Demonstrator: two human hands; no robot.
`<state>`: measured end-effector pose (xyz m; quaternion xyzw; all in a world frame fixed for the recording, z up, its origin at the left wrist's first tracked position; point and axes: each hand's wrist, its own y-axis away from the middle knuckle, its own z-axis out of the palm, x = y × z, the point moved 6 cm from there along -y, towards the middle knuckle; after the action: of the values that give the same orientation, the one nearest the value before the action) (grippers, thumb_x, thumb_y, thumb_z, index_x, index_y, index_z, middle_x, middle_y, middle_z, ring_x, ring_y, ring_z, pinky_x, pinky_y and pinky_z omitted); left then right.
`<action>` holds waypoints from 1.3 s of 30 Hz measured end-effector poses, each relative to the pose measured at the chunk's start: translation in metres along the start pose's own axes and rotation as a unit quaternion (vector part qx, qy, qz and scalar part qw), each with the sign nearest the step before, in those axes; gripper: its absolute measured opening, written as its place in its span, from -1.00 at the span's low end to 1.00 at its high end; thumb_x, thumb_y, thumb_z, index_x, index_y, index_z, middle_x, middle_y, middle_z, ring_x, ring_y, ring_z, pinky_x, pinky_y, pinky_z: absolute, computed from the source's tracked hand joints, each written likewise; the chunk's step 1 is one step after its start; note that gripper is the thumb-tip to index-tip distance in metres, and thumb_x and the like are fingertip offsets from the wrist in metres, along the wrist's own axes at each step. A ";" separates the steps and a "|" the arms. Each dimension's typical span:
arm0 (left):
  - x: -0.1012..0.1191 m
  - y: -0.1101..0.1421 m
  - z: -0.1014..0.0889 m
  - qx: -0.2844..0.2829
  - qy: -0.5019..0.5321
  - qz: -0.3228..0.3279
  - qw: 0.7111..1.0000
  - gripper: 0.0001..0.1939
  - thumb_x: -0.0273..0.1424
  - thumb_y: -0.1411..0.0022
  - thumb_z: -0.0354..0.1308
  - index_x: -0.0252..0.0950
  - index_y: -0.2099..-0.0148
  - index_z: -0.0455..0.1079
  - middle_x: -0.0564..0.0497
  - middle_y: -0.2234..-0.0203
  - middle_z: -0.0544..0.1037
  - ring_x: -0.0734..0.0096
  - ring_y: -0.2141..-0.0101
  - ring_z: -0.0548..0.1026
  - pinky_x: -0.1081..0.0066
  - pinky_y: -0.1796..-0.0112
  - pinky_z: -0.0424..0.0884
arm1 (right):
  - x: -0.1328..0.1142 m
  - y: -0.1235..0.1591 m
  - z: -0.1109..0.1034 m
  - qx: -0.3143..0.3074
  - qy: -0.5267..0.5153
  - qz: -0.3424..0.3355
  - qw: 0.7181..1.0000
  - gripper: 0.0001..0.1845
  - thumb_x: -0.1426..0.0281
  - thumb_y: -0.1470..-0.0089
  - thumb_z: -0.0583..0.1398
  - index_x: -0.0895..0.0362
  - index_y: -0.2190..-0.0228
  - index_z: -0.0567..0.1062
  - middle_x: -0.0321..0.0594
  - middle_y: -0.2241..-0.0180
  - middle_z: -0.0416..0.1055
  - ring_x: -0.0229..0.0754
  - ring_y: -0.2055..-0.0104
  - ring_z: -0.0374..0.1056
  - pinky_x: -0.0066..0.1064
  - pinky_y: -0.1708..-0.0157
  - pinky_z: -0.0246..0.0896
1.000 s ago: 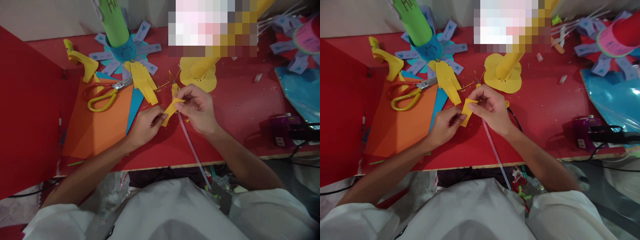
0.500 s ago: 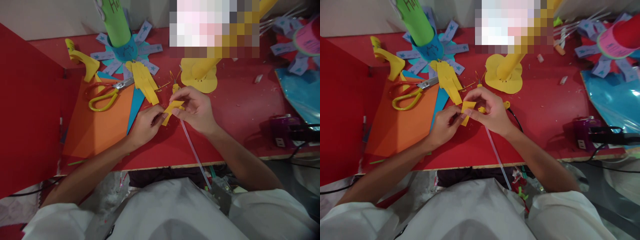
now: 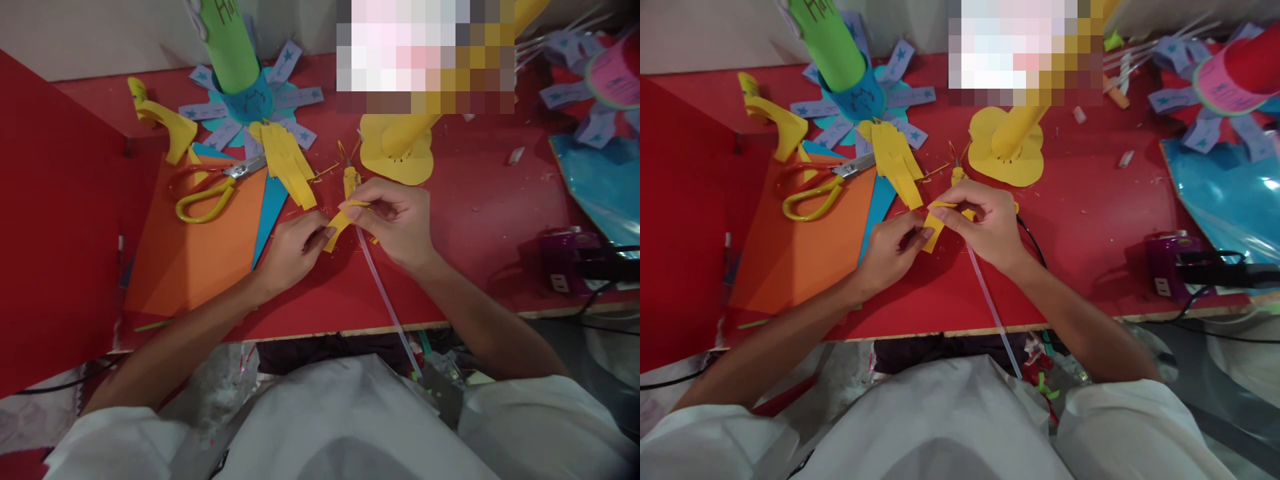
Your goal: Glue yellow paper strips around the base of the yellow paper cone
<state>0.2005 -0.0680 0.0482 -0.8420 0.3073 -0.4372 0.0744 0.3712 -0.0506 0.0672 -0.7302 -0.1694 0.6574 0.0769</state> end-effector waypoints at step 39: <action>0.001 0.001 -0.001 0.012 -0.010 0.016 1.000 -0.79 -0.46 -0.53 0.15 -0.25 0.25 0.30 0.12 0.47 0.45 0.53 0.46 0.42 0.50 0.41 0.24 | -0.001 0.000 -0.005 0.018 0.023 -0.028 0.999 -0.67 0.04 -0.23 0.42 0.00 0.39 0.59 -0.28 0.38 0.54 -0.18 0.33 0.46 -0.29 0.33 0.45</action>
<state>0.2000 -0.0693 0.0491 -0.8403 0.3148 -0.4311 0.0947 0.3757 -0.0503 0.0688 -0.7386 -0.1761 0.6409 0.1123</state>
